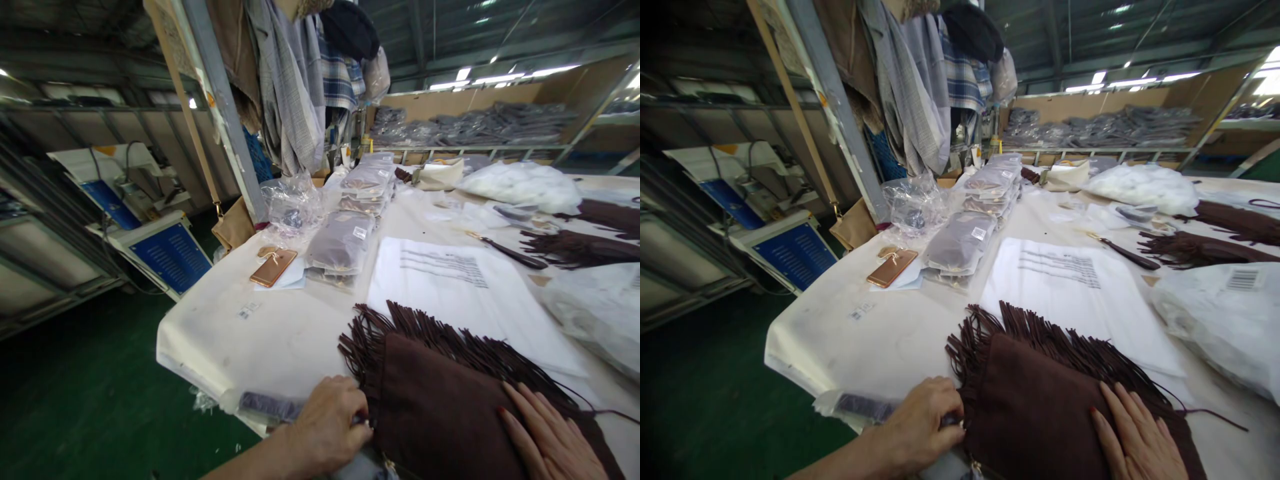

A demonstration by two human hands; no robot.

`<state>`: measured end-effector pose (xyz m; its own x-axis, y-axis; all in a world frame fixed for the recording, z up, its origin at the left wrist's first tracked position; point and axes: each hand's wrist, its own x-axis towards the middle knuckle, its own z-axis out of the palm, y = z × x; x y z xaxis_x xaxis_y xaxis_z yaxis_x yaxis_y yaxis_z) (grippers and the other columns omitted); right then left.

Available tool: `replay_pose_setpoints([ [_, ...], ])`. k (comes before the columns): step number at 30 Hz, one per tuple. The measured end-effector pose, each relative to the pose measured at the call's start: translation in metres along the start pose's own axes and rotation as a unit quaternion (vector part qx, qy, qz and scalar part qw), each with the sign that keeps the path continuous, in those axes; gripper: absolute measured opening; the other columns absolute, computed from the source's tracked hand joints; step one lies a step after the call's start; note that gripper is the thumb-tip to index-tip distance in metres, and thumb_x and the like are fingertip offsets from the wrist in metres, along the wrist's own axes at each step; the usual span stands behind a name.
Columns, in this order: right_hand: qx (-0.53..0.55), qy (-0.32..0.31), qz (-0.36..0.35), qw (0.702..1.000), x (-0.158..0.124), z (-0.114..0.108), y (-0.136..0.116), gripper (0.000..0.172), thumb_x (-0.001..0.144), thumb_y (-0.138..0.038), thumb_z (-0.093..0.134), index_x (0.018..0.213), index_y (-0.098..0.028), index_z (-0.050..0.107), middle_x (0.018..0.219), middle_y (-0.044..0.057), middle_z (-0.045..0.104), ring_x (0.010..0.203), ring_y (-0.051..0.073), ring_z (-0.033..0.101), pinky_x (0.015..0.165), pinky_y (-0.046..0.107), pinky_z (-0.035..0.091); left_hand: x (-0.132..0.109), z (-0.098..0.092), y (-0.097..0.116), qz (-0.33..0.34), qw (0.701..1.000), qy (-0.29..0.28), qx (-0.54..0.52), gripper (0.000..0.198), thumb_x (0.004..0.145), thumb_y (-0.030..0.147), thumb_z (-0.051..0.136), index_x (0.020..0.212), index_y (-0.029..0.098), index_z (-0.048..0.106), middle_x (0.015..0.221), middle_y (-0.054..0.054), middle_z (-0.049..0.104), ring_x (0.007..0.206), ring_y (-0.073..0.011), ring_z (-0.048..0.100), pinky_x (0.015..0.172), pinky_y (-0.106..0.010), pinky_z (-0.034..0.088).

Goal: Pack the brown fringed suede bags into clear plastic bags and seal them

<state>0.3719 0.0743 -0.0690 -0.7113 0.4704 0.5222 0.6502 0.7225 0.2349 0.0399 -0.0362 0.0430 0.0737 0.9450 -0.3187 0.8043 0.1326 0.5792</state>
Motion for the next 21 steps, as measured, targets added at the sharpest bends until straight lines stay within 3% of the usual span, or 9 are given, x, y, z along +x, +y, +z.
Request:
replay_pose_setpoints([
  [5, 0.015, -0.015, 0.006, 1.000, 0.003, -0.005, -0.002, 0.041, 0.083, -0.015, 0.031, 0.098, -0.015, 0.070, 0.125, 0.022, 0.055, 0.135, 0.039, 0.024, 0.091, 0.064, 0.040, 0.018, -0.018, -0.003, -0.029, 0.993, -0.099, -0.056, 0.006, 0.072, 0.014, 0.070, 0.078, 0.014, 0.069, 0.060, 0.006, 0.055, 0.057, -0.0093, 0.052, 0.047, -0.016, 0.035],
  [8, 0.011, -0.014, -0.002, 1.000, 0.008, -0.011, -0.004, 0.040, 0.082, -0.013, 0.032, 0.097, -0.014, 0.069, 0.124, 0.024, 0.054, 0.135, 0.040, 0.022, 0.087, 0.064, 0.042, 0.026, -0.029, 0.000, -0.026, 0.994, -0.105, -0.031, 0.006, 0.073, 0.011, 0.067, 0.076, 0.015, 0.068, 0.062, 0.006, 0.058, 0.060, -0.0099, 0.055, 0.050, -0.015, 0.038],
  [11, -0.003, -0.006, -0.020, 1.000, 0.014, -0.017, -0.006, 0.040, 0.081, -0.010, 0.032, 0.095, -0.013, 0.069, 0.121, 0.027, 0.054, 0.135, 0.042, 0.021, 0.079, 0.063, 0.047, 0.028, -0.039, 0.004, -0.021, 0.998, -0.045, 0.040, 0.013, 0.077, 0.006, 0.056, 0.078, 0.015, 0.065, 0.082, -0.002, 0.064, 0.084, -0.0181, 0.059, 0.076, -0.026, 0.045],
  [13, -0.009, 0.000, -0.035, 0.999, 0.017, -0.019, -0.006, 0.040, 0.080, -0.009, 0.032, 0.094, -0.012, 0.069, 0.119, 0.028, 0.054, 0.135, 0.043, 0.021, 0.075, 0.062, 0.049, 0.024, -0.041, 0.005, -0.017, 0.994, 0.018, 0.109, 0.024, 0.079, 0.000, 0.045, 0.088, 0.013, 0.062, 0.101, -0.010, 0.061, 0.100, -0.0252, 0.053, 0.089, -0.040, 0.040],
  [15, -0.011, 0.003, -0.043, 0.999, 0.018, -0.019, -0.006, 0.039, 0.080, -0.009, 0.032, 0.094, -0.011, 0.069, 0.118, 0.029, 0.055, 0.135, 0.044, 0.020, 0.073, 0.062, 0.050, 0.014, -0.035, 0.002, -0.011, 0.980, 0.073, 0.182, 0.028, 0.080, -0.001, 0.040, 0.095, 0.013, 0.058, 0.106, -0.013, 0.057, 0.101, -0.0276, 0.051, 0.088, -0.044, 0.040],
  [17, -0.011, 0.003, -0.042, 0.999, 0.017, -0.017, -0.005, 0.038, 0.080, -0.010, 0.033, 0.094, -0.012, 0.069, 0.118, 0.029, 0.055, 0.135, 0.043, 0.019, 0.073, 0.062, 0.049, 0.001, -0.022, -0.004, -0.002, 0.970, 0.113, 0.213, 0.021, 0.084, 0.003, 0.041, 0.094, 0.014, 0.055, 0.095, -0.010, 0.058, 0.089, -0.0256, 0.053, 0.079, -0.040, 0.043],
  [21, 0.001, 0.001, -0.021, 1.000, 0.014, -0.013, -0.005, 0.039, 0.082, -0.013, 0.032, 0.096, -0.014, 0.069, 0.119, 0.026, 0.056, 0.136, 0.041, 0.021, 0.083, 0.063, 0.045, -0.023, 0.015, -0.017, 0.053, 0.978, 0.144, 0.141, 0.012, 0.089, 0.014, 0.043, 0.094, 0.017, 0.053, 0.089, -0.006, 0.058, 0.082, -0.0218, 0.052, 0.074, -0.036, 0.042],
])
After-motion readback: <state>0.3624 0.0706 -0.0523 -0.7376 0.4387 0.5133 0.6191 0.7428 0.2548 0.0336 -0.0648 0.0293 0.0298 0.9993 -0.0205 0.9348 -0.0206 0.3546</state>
